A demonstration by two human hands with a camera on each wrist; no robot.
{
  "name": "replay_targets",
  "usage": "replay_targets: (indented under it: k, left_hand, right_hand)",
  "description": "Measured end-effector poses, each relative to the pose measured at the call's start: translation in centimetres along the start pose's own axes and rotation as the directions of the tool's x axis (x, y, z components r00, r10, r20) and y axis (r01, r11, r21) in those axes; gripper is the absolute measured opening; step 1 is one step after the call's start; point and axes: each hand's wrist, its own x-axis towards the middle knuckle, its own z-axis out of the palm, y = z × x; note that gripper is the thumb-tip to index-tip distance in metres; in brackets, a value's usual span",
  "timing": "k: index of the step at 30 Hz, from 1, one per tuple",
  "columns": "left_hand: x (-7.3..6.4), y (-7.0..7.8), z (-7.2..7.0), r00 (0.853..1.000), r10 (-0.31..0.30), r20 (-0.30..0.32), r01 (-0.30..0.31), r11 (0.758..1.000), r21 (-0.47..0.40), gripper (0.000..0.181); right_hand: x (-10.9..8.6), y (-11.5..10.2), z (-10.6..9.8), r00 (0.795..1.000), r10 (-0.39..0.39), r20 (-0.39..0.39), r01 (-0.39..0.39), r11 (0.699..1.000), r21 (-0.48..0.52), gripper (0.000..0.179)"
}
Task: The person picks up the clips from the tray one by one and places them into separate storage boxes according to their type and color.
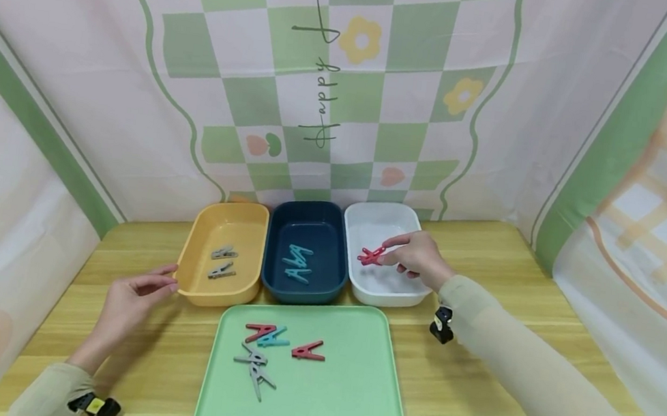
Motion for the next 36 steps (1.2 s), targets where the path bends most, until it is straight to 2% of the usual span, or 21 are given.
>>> replay_targets:
  k: [7,17,25,36]
  left_hand:
    - [-0.1,-0.1,0.0,1.000,0.019,-0.007,-0.019,1.000,0.005,0.014]
    - [0.0,-0.2,0.0,1.000,0.014,-0.005,-0.014,1.000,0.007,0.014]
    - [0.0,0.0,0.0,1.000,-0.018,0.009,0.018,1.000,-0.002,0.016]
    - [0.1,-0.3,0.0,1.000,0.003,0.003,-0.003,1.000,-0.004,0.015]
  right_hand:
    - [0.5,0.4,0.3,1.000,0.015,-0.009,-0.015,1.000,-0.015,0.046]
    - [0.4,0.1,-0.1,1.000,0.010,0.005,-0.010,0.998,-0.055,0.052]
    - [-0.7,-0.5,-0.8,0.999,-0.039,-0.028,0.037,0.997,-0.064,0.046]
    - [-3.4,-1.6,0.0,0.985,-0.154,-0.073,0.155,0.988,0.003,0.035]
